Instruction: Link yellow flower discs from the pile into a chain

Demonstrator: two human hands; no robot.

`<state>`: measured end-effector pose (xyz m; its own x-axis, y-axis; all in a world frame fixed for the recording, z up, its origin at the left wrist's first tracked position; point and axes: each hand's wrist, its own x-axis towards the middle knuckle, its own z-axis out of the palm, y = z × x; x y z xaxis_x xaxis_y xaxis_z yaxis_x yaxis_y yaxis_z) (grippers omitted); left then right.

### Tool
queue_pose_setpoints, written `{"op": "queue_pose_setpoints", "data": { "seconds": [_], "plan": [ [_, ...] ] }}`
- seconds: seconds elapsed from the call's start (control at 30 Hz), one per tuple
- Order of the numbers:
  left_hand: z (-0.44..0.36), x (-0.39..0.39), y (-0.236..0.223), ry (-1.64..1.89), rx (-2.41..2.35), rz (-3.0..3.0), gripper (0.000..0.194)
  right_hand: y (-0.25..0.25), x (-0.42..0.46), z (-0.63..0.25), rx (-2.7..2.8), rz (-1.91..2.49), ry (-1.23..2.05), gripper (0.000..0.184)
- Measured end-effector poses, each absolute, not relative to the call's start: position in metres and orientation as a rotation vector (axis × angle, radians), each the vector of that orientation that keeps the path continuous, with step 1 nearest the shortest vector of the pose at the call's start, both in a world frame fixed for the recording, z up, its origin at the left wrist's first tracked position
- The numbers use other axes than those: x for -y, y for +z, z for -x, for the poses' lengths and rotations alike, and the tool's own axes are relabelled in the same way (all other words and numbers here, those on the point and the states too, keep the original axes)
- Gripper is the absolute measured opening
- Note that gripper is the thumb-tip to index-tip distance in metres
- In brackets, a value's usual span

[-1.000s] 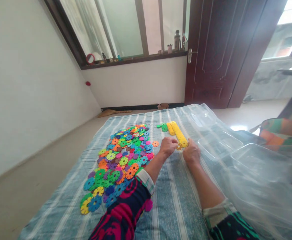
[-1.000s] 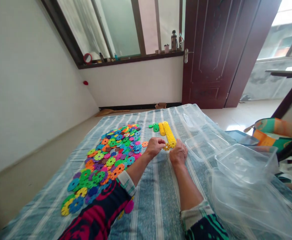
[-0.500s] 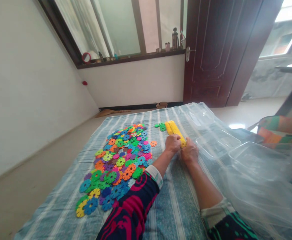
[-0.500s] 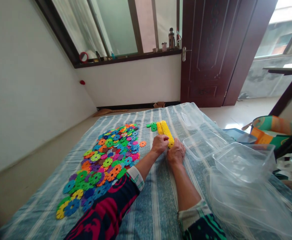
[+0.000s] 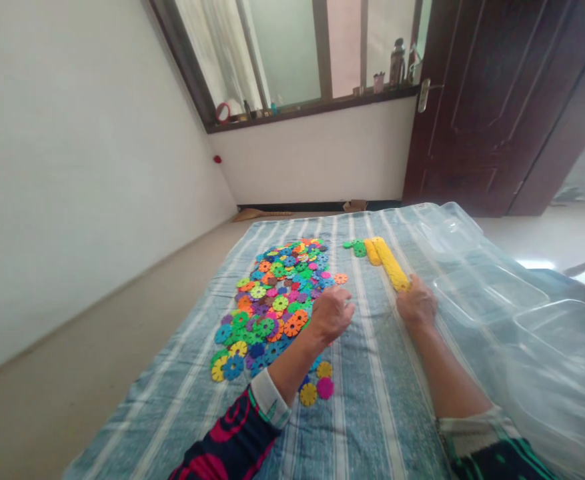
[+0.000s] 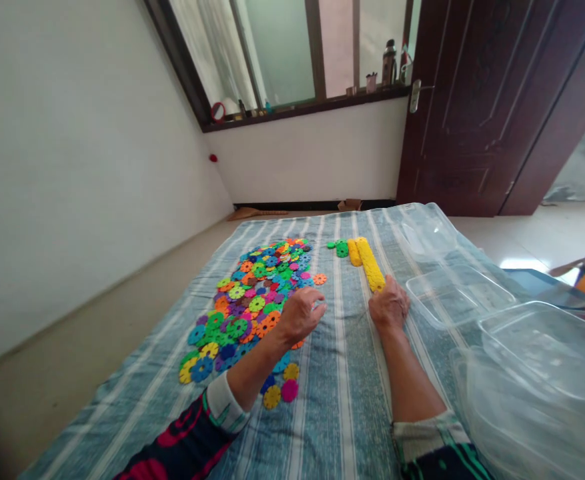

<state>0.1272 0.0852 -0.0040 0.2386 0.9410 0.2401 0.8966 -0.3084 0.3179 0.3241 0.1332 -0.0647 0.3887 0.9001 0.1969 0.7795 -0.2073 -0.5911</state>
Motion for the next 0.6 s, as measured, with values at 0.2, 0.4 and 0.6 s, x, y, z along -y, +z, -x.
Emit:
{"op": "queue_pose_setpoints", "data": {
  "seconds": [0.2,0.4,0.6],
  "plan": [
    [-0.087,-0.016,-0.018,0.376,-1.793,-2.575,0.027,-0.069,-0.132,-0.327,1.436,2.025,0.257,0.05],
    [-0.064,-0.006,-0.036,0.414,-1.845,-2.537,0.029,-0.074,-0.131,-0.332,1.392,2.001,0.248,0.054],
    [-0.055,-0.014,-0.039,0.627,-1.865,-2.46,0.03,-0.079,-0.133,-0.339,1.331,1.972,0.292,0.059]
  ]
}}
